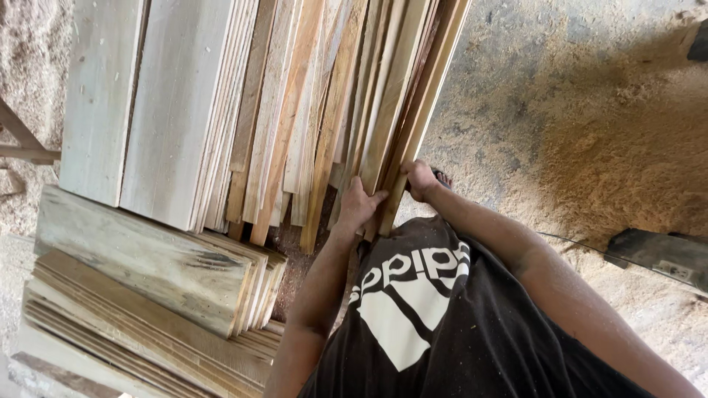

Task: The person repeatedly picks up wooden planks from a stack, places them on a table saw, and cuts them into shorter pieces. After each cut, the person moves the cut pieces aside and returns to the stack to select the next plank.

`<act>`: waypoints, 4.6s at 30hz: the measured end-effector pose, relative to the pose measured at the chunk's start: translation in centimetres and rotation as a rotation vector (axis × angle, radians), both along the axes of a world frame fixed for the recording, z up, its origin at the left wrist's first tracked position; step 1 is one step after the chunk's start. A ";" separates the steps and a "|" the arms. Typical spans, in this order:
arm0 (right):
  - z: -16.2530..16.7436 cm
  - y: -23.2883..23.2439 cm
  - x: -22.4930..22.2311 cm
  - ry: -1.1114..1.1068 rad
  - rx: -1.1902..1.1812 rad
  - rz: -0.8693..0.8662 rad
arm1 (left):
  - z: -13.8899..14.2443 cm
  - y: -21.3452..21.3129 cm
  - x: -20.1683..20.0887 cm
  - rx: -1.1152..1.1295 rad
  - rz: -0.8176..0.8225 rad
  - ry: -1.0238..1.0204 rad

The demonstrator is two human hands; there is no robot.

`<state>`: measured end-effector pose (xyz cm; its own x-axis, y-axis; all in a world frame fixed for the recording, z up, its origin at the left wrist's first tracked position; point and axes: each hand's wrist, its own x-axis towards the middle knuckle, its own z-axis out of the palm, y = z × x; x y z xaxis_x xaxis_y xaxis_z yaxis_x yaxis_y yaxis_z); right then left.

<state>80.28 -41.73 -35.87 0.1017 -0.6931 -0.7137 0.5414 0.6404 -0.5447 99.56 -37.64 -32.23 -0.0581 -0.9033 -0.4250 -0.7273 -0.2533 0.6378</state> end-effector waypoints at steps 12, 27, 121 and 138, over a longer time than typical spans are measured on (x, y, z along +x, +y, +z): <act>0.4 -0.3 1.2 0.655 -0.102 0.516 | -1.5 -0.8 0.3 -0.218 -0.009 -0.114; -1.5 0.7 -0.5 -0.145 0.144 -0.067 | -3.1 0.7 -1.0 0.007 0.112 0.032; 12.7 11.3 -3.0 -0.379 -0.621 -0.074 | 17.8 18.0 -0.5 -0.201 0.035 0.426; 22.8 33.8 -41.3 -0.040 -0.896 -0.517 | 20.3 28.6 -39.5 -0.134 -0.609 0.623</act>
<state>38.95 -7.95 -13.05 -0.3472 -0.9341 0.0826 0.6633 -0.3069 -0.6825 60.06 -9.04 -11.95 -0.7318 -0.6798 -0.0482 -0.2219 0.1708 0.9600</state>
